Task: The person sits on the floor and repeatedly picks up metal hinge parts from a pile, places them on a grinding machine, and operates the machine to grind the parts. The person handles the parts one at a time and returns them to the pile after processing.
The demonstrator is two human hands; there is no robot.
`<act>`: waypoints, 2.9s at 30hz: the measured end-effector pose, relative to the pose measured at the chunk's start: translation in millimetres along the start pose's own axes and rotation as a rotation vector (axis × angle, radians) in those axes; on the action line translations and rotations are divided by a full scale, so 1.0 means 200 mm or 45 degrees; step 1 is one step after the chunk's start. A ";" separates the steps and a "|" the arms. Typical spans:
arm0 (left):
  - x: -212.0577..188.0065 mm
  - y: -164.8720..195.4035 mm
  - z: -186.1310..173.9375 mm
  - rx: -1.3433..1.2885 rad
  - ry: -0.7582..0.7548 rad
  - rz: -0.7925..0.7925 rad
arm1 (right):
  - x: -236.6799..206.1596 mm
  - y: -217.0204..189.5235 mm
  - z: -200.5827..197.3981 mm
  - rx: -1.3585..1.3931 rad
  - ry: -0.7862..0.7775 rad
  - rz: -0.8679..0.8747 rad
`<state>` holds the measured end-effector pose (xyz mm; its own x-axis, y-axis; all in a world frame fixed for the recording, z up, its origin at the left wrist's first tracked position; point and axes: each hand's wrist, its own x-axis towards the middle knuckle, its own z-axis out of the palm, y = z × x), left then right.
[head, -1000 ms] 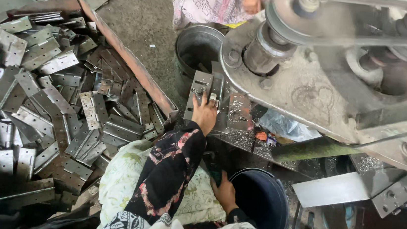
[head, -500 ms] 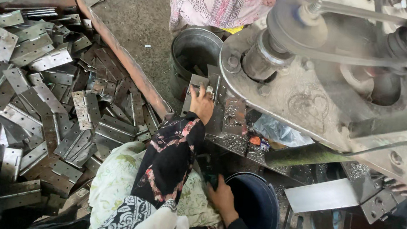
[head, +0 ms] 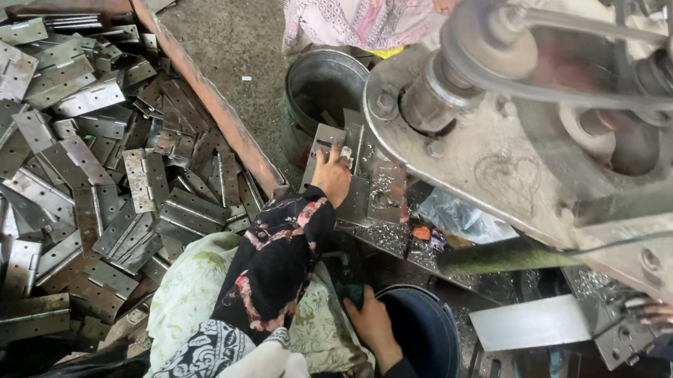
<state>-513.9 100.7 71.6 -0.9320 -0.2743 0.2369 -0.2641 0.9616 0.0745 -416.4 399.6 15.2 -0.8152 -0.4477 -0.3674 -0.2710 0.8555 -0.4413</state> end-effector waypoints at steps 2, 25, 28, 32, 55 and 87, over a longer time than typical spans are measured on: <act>-0.04 0.00 0.00 0.022 -0.023 0.035 | 0.04 -0.03 -0.08 -0.081 -0.064 -0.005; -0.59 0.07 -0.24 -0.062 0.485 0.387 | 0.20 -0.09 -0.13 0.041 0.192 -0.423; -0.60 0.16 -0.33 -0.458 0.496 0.157 | 0.25 -0.06 -0.16 0.328 0.286 -0.383; -0.59 0.26 -0.25 -1.036 0.396 -0.426 | 0.30 -0.05 -0.23 0.951 0.245 -0.141; -0.61 0.08 -0.06 -0.179 -0.004 0.174 | 0.28 -0.58 -0.27 -0.484 0.556 -0.688; -0.36 0.09 0.07 -0.041 -0.228 0.028 | -0.07 0.07 0.23 -0.059 0.136 -0.029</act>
<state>-454.8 138.6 42.7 -0.9675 -0.2449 0.0626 -0.2378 0.9658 0.1030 -384.5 405.3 -22.7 -0.8577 -0.4391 -0.2674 -0.3116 0.8577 -0.4090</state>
